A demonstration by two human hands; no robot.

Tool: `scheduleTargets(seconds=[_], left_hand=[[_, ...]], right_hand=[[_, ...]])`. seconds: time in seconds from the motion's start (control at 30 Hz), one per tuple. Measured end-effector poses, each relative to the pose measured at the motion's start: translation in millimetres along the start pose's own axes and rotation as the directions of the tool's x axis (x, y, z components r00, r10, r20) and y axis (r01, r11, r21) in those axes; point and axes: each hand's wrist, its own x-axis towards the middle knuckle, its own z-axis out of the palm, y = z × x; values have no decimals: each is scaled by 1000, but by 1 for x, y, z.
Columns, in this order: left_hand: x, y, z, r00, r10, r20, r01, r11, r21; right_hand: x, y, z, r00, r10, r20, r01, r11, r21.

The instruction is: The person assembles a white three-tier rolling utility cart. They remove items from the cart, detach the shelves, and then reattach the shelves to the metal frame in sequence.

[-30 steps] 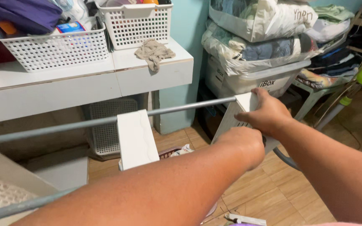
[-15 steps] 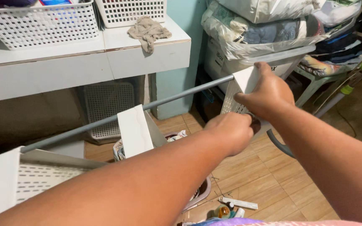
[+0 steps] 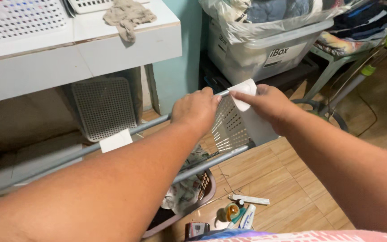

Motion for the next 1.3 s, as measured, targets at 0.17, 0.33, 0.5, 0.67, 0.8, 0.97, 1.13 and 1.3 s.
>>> scheduleTargets(seconds=[0.17,0.33,0.5,0.67,0.8,0.97,1.13,1.3], left_hand=[[11,17,16,987,125,-100,-117,990,81],[22,14,34,986,120,-117,-108,989,103],[30,12,48,989,143,33,-145,987,73],[39,18,56,959,201,202,-218,974,66],[52,6,57,926,293,238,-310,950,40],[67,0,50,908,325,265,-331,943,-21],[72,1,34,878,314,361,-298,949,-101],[79,-1,34,857,327,398,-295,945,-142]], right_hand=[[33,0,-3,964,183,192,-230,937,264],[67,8,14,916,346,204,-386,898,210],[84,36,14,912,387,135,-408,892,195],[76,38,18,884,461,-70,-443,877,186],[56,27,31,895,289,-341,-353,925,-143],[45,6,37,864,259,-431,-402,871,-283],[47,8,37,873,215,-438,-369,877,-306],[48,16,37,866,209,-454,-363,887,-285]])
